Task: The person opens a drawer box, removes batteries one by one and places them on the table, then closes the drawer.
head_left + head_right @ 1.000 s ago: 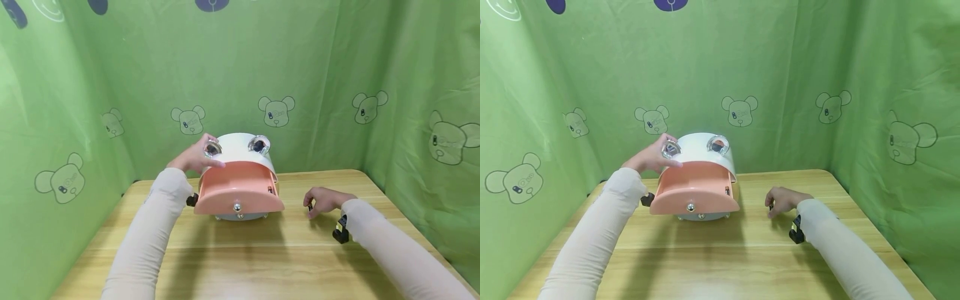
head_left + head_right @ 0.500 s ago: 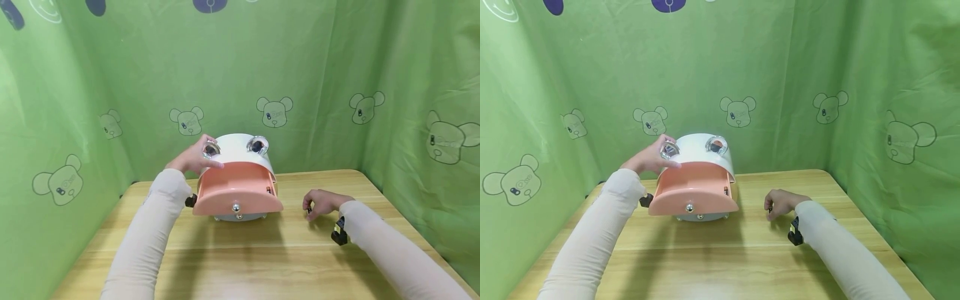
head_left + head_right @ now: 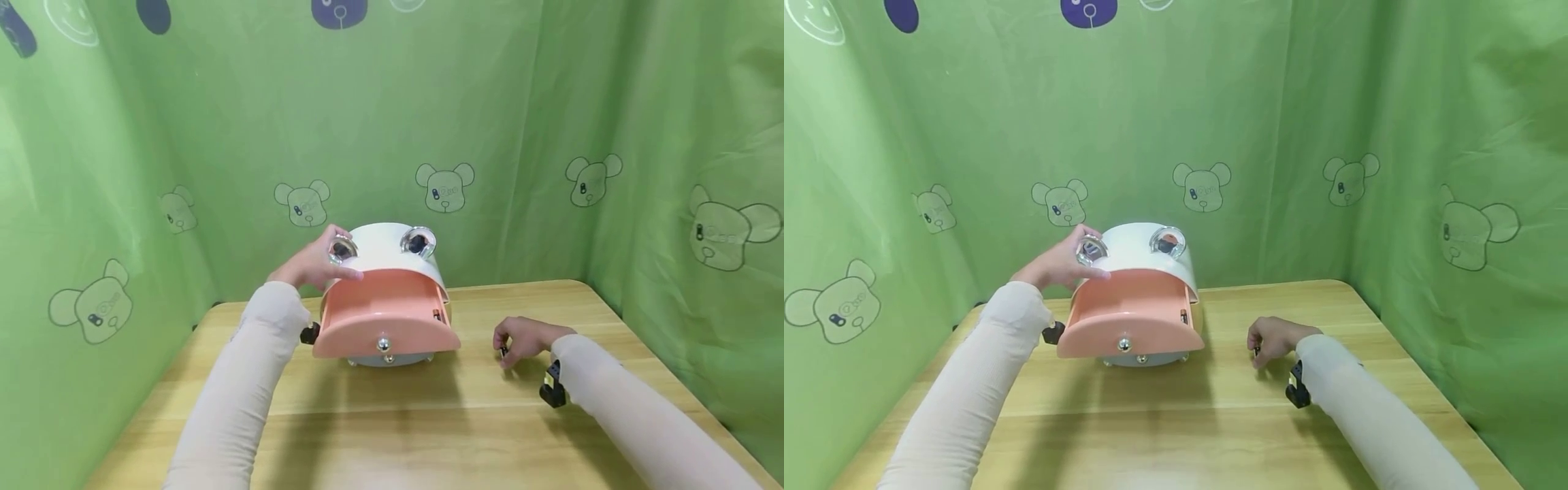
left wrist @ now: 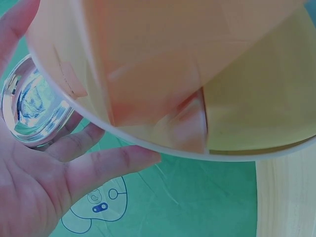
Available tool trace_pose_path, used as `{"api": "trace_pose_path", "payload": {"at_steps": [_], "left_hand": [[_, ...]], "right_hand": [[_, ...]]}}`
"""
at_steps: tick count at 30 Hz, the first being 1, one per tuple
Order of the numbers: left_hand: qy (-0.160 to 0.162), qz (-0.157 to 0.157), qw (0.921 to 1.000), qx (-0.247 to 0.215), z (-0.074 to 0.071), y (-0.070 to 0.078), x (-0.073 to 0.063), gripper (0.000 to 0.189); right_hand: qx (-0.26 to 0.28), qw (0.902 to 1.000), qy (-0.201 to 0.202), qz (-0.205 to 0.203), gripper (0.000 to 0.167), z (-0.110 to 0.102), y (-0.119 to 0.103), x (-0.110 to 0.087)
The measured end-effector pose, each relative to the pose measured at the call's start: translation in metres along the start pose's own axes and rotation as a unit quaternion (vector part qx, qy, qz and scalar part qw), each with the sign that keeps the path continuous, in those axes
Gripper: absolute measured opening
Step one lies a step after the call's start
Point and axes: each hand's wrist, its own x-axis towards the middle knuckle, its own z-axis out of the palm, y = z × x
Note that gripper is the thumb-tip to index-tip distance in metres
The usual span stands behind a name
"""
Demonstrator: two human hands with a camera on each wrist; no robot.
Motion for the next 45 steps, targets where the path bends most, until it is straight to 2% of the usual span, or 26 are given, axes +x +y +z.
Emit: {"api": "trace_pose_path", "payload": {"at_steps": [4,13,37,45], "left_hand": [[0.004,0.012,0.9999,-0.007,0.000,0.002,0.002,0.087],[0.000,0.007,0.9999,0.007,0.001,-0.003,0.002,0.089],[-0.004,0.004,0.9999,-0.012,0.001,-0.001,-0.002,0.088],[-0.005,0.007,1.0000,-0.002,0.001,-0.002,-0.002,0.088]], "right_hand": [[0.006,1.0000,0.007,0.003,0.027,0.002,0.002,-0.002],[0.000,1.0000,-0.001,0.001,0.028,0.010,0.006,-0.002],[0.000,1.0000,-0.005,0.005,0.028,0.016,0.011,-0.003],[0.002,1.0000,-0.003,0.007,0.028,0.019,0.014,-0.002]]}}
